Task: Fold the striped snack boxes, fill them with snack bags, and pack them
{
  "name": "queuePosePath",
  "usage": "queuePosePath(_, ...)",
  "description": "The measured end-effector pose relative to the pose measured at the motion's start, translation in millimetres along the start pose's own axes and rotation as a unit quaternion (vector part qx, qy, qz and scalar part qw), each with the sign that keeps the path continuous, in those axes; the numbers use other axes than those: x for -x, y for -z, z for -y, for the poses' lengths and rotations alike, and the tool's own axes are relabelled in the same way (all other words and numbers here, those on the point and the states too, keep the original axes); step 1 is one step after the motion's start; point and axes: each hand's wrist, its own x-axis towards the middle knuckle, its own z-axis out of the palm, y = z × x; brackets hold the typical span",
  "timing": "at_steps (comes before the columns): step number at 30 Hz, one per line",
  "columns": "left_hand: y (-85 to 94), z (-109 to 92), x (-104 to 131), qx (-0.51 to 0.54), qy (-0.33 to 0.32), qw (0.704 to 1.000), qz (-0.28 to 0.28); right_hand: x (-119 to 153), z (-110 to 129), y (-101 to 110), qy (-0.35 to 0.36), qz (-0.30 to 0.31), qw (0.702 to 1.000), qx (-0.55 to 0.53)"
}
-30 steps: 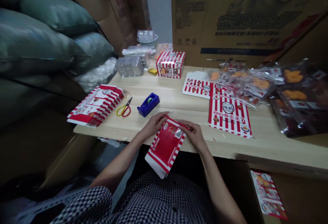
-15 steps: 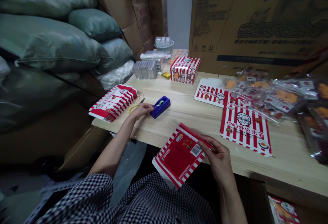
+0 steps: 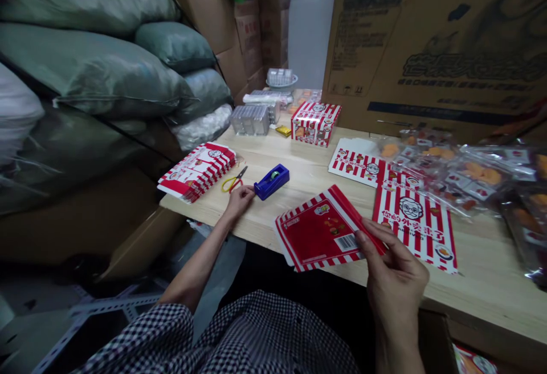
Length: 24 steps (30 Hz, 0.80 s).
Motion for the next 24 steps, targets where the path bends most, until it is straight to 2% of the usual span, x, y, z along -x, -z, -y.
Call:
queuePosePath(2,-2.4,-13.6,12.9,-0.008,-0.024,0.999,-0.027,0.0,11.6,-8.8,0.088,-0.008,0.996,0.018)
queuePosePath(5,-16.0,-52.7,49.0,0.010,-0.060,0.998,-0.018,3.1,18.1,-23.7,0.182,0.044,0.981,0.053)
queuePosePath(9,-48.2,-117.9,114.1,0.142,-0.088,0.982,0.089,8.8,8.7,-40.7,0.256,0.125,0.954,0.099)
queuePosePath(12,-72.9,-147.8,140.5,0.232,-0.054,0.960,0.145,13.3,0.6,-45.9,0.301,0.155,0.935,0.107)
queuePosePath(14,-85.0,-152.2,141.7,0.281,-0.029,0.946,0.160,16.1,-1.6,-45.8,0.315,0.166,0.928,0.107)
queuePosePath(17,-95.5,-144.5,132.7,0.318,0.008,0.933,0.167,19.1,-0.4,-42.7,0.323,0.165,0.927,0.100)
queuePosePath(20,-98.8,-136.8,126.6,0.325,0.030,0.928,0.182,17.9,3.4,-38.9,0.317,0.178,0.927,0.092)
queuePosePath(24,-97.2,-137.8,125.0,0.302,0.026,0.932,0.198,9.1,7.3,-35.9,0.308,0.247,0.912,0.110)
